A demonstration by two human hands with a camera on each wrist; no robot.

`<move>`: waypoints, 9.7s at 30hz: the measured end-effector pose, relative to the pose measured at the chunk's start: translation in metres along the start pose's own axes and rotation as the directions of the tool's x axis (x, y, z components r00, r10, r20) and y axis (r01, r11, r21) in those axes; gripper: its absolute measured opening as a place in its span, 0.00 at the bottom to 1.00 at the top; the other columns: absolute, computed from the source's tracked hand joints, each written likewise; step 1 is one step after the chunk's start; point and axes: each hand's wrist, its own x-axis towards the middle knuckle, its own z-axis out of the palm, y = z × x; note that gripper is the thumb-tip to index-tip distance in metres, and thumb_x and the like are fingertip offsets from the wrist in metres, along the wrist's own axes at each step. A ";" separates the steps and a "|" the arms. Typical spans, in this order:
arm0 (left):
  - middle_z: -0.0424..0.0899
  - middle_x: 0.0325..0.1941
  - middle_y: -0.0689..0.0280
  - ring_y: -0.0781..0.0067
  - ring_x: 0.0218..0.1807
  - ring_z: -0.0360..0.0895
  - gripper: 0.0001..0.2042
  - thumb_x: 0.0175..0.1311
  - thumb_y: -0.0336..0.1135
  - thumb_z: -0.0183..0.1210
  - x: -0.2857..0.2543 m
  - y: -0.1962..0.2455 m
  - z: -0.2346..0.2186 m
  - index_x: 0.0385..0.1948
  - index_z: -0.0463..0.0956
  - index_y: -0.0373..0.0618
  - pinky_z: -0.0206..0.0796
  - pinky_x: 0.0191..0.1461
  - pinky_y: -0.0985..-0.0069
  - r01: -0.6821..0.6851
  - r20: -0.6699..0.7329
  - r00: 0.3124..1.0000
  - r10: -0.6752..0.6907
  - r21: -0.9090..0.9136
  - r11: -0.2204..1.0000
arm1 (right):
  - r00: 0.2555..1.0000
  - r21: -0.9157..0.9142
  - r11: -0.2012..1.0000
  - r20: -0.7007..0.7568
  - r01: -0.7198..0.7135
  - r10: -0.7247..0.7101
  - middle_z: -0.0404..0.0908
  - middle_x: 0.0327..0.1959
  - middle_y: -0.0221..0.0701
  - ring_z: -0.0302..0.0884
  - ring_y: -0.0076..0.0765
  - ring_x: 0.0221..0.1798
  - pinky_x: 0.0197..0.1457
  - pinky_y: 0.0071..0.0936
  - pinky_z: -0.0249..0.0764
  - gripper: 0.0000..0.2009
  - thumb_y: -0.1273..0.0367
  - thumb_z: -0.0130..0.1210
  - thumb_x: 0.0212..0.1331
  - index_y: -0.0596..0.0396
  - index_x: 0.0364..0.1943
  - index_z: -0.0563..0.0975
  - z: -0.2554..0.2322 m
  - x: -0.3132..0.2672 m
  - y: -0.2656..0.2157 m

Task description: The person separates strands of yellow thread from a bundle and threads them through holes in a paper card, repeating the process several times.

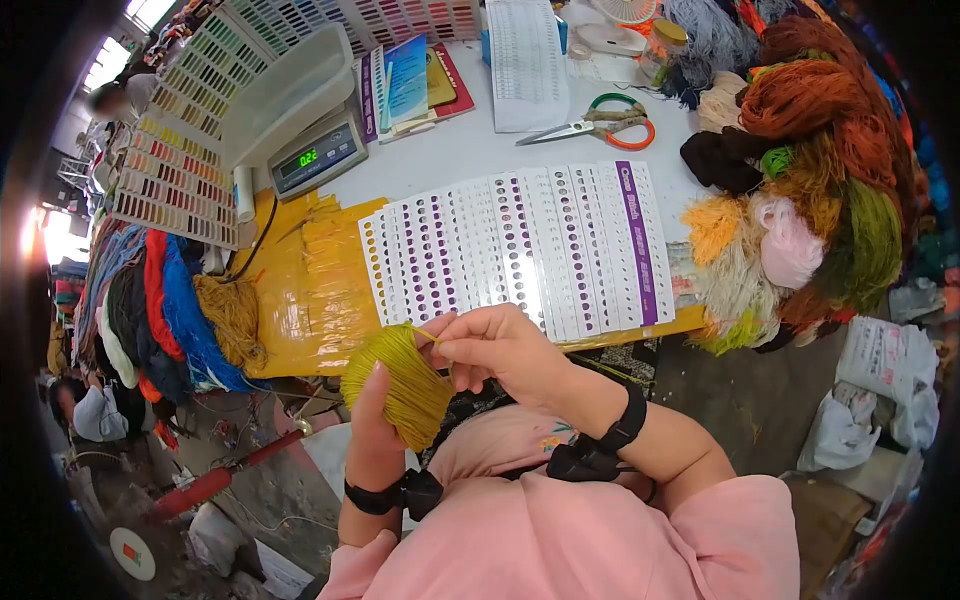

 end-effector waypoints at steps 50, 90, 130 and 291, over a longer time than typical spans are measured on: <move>0.59 0.56 0.53 0.63 0.56 0.59 0.28 0.58 0.49 0.37 0.007 -0.002 -0.002 0.53 0.55 0.33 0.55 0.55 0.66 0.065 -0.001 0.998 -0.066 -0.115 0.991 | 0.994 -0.186 0.980 -0.101 -0.069 0.051 0.72 0.20 0.27 0.66 0.15 0.18 0.17 0.07 0.56 0.04 0.74 0.50 0.49 0.60 0.28 0.75 0.006 0.003 -0.001; 0.68 0.47 0.54 0.62 0.51 0.65 0.13 0.55 0.30 0.46 0.015 -0.004 0.000 0.40 0.67 0.33 0.58 0.52 0.57 0.072 -0.266 0.956 -0.123 -0.192 0.979 | 0.993 -0.239 0.969 -0.110 -0.057 0.031 0.74 0.24 0.25 0.68 0.14 0.22 0.18 0.09 0.57 0.08 0.69 0.54 0.46 0.59 0.30 0.77 0.000 0.006 -0.005; 0.75 0.36 0.59 0.71 0.36 0.74 0.10 0.55 0.28 0.50 0.018 -0.008 -0.001 0.38 0.69 0.34 0.68 0.40 0.76 0.078 -0.363 0.917 -0.164 -0.241 0.967 | 0.999 -0.258 0.965 -0.044 -0.039 0.028 0.75 0.22 0.27 0.68 0.16 0.22 0.22 0.12 0.60 0.09 0.74 0.54 0.43 0.62 0.32 0.76 -0.001 0.008 -0.006; 0.69 0.20 0.71 0.85 0.15 0.59 0.08 0.54 0.36 0.52 0.125 0.046 -0.195 0.32 0.72 0.45 0.53 0.19 0.87 0.353 -0.304 0.852 -0.426 -0.266 0.897 | 0.891 -0.430 0.805 -0.002 0.409 -0.453 0.75 0.22 0.30 0.72 0.24 0.30 0.34 0.19 0.67 0.09 0.77 0.45 0.43 0.57 0.27 0.78 -0.034 0.222 0.037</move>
